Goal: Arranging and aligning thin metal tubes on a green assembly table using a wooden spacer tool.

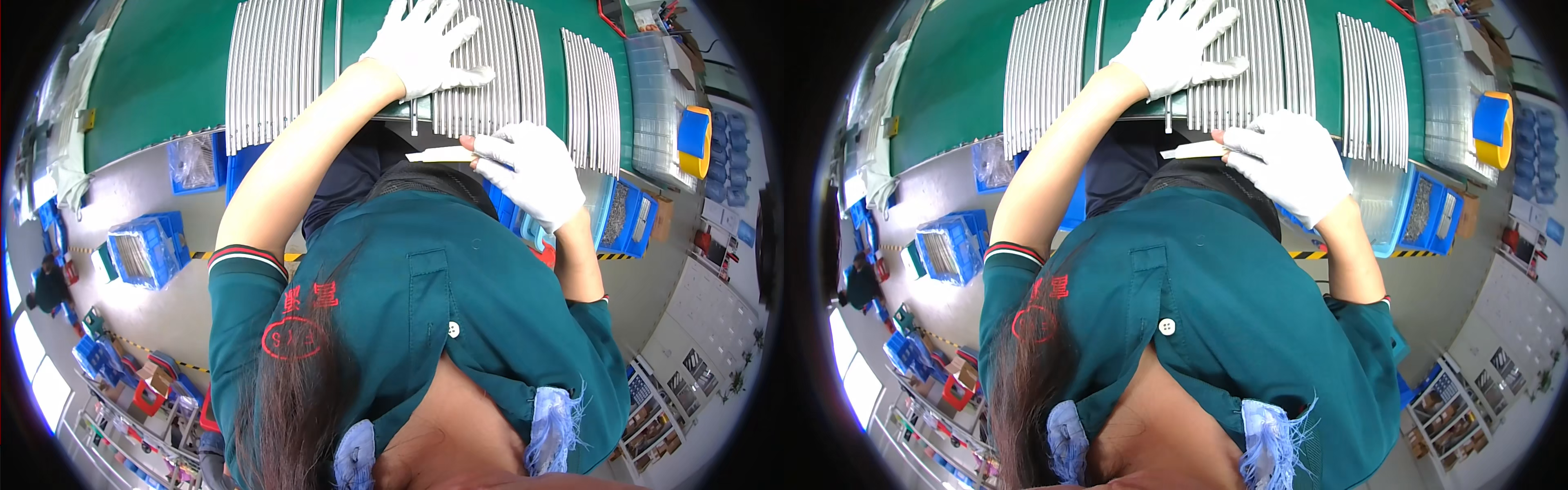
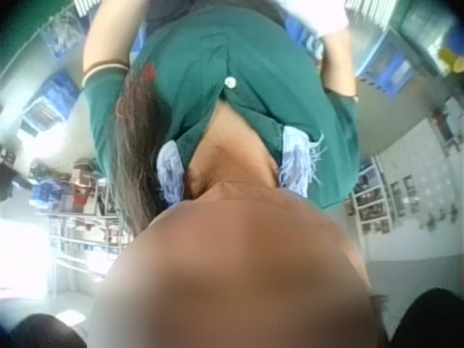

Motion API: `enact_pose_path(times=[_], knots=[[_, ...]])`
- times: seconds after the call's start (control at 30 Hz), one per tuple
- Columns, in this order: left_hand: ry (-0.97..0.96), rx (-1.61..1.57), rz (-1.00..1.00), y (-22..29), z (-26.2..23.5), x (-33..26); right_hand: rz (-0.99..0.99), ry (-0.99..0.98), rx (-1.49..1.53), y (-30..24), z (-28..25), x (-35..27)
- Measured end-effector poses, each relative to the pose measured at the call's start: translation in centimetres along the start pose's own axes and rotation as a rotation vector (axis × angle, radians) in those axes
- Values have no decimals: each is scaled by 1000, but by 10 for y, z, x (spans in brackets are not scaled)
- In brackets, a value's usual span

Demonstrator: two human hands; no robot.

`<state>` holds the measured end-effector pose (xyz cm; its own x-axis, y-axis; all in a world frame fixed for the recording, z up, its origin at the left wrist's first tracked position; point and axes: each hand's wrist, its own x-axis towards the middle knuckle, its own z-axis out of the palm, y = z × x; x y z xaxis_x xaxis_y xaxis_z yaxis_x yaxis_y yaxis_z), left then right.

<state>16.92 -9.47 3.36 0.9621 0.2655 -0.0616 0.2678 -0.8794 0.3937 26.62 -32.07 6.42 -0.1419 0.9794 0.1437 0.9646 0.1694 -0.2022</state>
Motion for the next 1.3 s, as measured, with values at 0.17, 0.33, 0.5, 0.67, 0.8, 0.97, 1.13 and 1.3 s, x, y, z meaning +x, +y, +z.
enact_pose_path(times=[0.17,0.33,0.5,0.67,0.8,0.97,1.13,1.3], knots=[[-31,32,-5,2,-4,1,-1,53,-12,-1,-1,2],[66,-377,41,-9,-3,0,-98,90,-54,0,-4,7],[108,26,-199,-47,-60,-32,-29,43,-71,-2,-9,-1],[66,422,-283,-86,-60,-72,9,3,-40,1,-3,-4],[66,184,-299,-71,-41,-62,-23,8,-26,-2,-2,5],[69,59,-216,-47,-41,-50,-88,51,-63,-1,-7,5],[-75,88,-111,-37,-31,-46,-19,25,-37,-3,-3,1],[-60,56,-80,-28,-29,-39,-24,62,-27,-3,-1,2]])
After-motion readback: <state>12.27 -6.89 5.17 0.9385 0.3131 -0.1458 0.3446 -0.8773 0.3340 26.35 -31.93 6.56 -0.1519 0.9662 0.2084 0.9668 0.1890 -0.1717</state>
